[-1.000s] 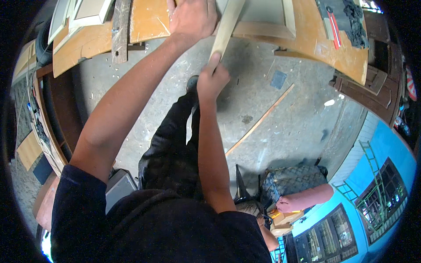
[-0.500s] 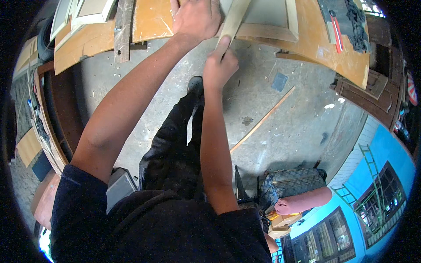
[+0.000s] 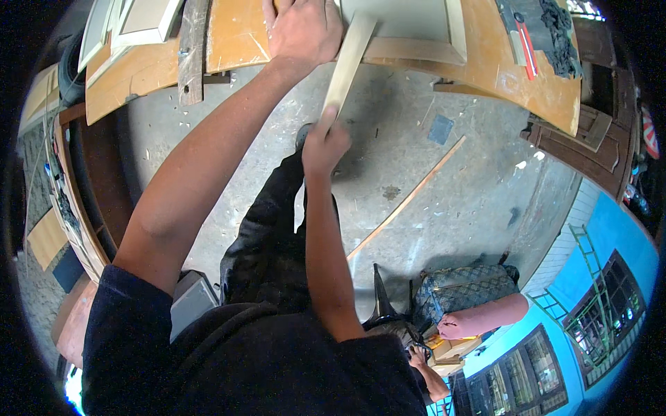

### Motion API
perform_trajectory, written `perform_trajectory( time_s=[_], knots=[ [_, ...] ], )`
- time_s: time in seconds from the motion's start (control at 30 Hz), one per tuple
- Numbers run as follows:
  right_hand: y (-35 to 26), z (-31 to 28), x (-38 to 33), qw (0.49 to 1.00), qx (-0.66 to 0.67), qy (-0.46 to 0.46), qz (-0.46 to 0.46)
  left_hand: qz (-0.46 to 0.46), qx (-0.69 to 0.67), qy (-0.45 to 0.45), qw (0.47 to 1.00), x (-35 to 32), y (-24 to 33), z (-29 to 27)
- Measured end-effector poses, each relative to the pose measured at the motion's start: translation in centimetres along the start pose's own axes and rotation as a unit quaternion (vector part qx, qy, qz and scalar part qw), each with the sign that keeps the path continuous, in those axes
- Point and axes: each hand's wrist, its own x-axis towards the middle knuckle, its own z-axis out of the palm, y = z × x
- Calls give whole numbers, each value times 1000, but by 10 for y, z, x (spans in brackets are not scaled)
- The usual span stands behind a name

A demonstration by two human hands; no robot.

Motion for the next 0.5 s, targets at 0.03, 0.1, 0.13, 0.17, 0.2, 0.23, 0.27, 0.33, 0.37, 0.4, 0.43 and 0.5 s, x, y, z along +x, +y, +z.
perform_trajectory(
  time_s=[0.03,0.1,0.13,0.17,0.2,0.23,0.27,0.33,0.37,0.4,0.43,0.5],
  knots=[
    [5,1,1,1000,1,0,-2,-2,17,6,1000,0,-1,1],
    [12,1,-1,1000,-11,-7,20,-2,16,8,1000,2,-3,1],
    [-1,0,10,1000,-14,-6,22,-2,11,7,1000,2,-2,2],
    [-29,5,34,1000,-8,-4,-6,-3,13,9,1000,4,-2,1],
    [-43,5,45,999,-5,3,-32,-1,1,-2,1000,4,2,-2],
    [-41,2,42,999,-7,4,-31,2,-10,-13,1000,3,4,-4],
    [-36,-1,37,999,-23,2,-37,2,-12,-15,1000,0,4,-2],
    [-19,3,16,998,-34,2,-50,-3,-3,6,1000,2,-2,2],
    [0,4,-9,1000,15,-3,-7,-4,-3,12,1000,4,-3,1],
    [3,3,-23,997,61,-5,40,-1,2,13,1000,2,-2,2],
    [5,4,-18,1000,19,4,14,1,8,14,1000,1,-2,2],
    [-7,6,14,1000,10,9,-7,-5,4,1,1000,-1,1,1]
  ],
)
